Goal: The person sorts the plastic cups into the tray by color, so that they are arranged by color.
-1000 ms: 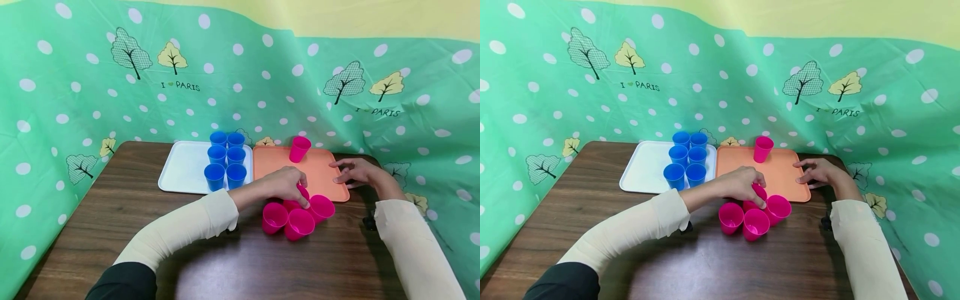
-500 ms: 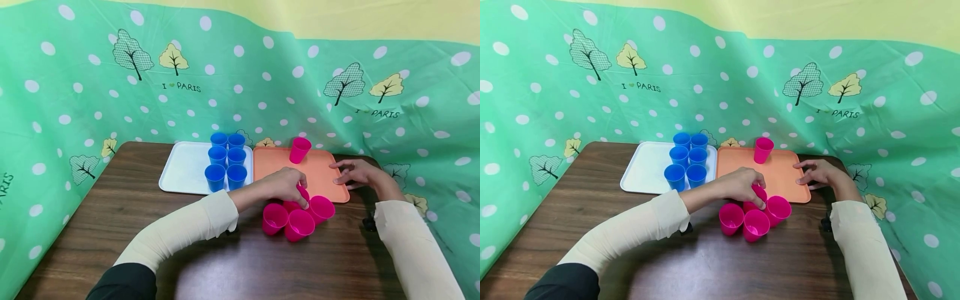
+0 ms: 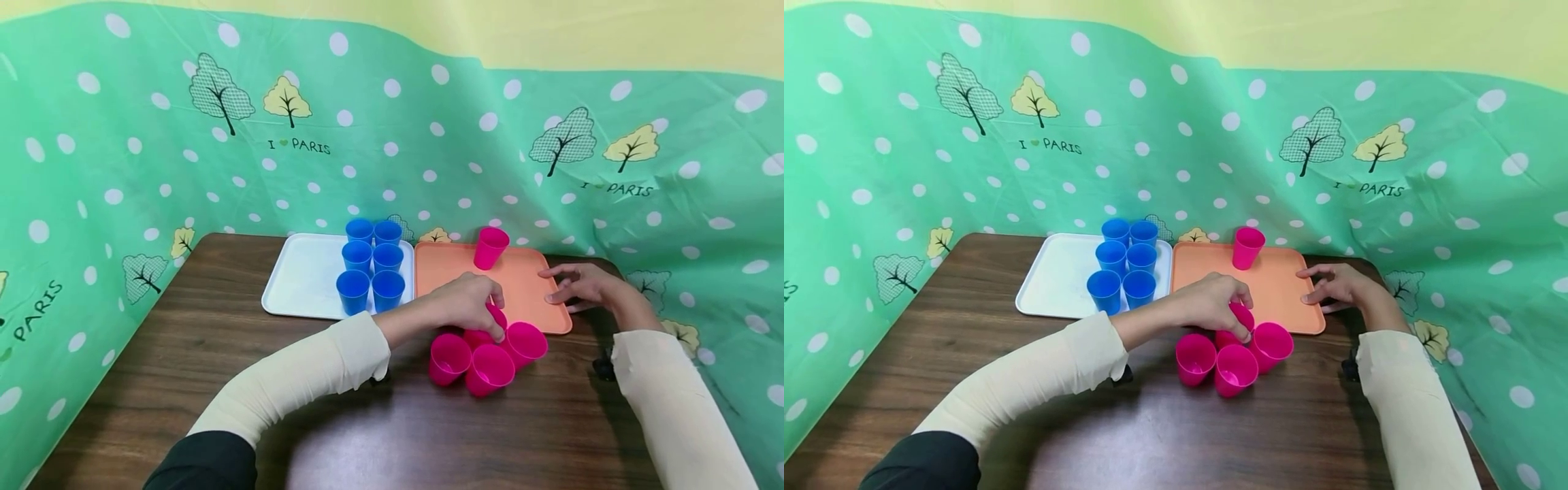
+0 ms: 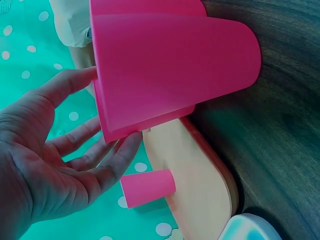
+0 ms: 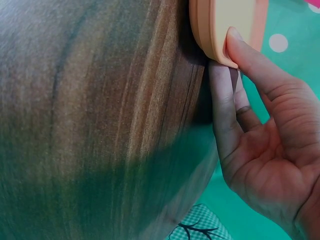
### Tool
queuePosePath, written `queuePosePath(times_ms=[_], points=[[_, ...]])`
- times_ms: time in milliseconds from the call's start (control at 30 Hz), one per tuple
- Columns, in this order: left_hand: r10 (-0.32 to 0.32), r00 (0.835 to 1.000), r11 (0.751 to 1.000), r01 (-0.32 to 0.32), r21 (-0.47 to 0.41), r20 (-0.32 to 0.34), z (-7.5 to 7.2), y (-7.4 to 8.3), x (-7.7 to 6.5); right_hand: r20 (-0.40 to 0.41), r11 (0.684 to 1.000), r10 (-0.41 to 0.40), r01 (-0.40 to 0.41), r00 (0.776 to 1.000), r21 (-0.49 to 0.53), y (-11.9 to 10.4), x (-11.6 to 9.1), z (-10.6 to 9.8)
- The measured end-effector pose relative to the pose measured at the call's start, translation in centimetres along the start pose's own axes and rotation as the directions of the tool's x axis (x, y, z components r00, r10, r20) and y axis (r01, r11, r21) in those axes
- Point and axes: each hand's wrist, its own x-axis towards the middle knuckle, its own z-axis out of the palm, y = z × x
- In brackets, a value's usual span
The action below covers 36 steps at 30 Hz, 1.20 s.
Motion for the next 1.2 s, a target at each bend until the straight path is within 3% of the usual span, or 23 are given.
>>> queuePosePath(times_ms=[300,700,967,1200], points=[[0.001,1.000,0.999,-0.001,-0.053,-0.005,-0.7,0.2,-0.1,0.009,1.000,-0.011,0.011,1.000,0.004,0.1,-0.2,0.0],[-0.015,0.997,0.994,0.007,-0.105,-0.077,-1.8,-0.1,0.2,-0.005,1.000,0.002,-0.002,1.000,-0.006,0.2,0.2,-0.1],[-0.059,0.988,0.994,0.044,-0.102,-0.145,-2.0,-0.7,0.6,0.002,1.000,-0.001,0.001,1.000,-0.008,0.1,0.0,-0.1],[-0.147,0.971,0.985,0.125,-0.121,-0.189,-2.0,-1.6,1.5,0.000,1.000,-0.001,0.001,1.000,-0.007,0.0,-0.1,-0.1]])
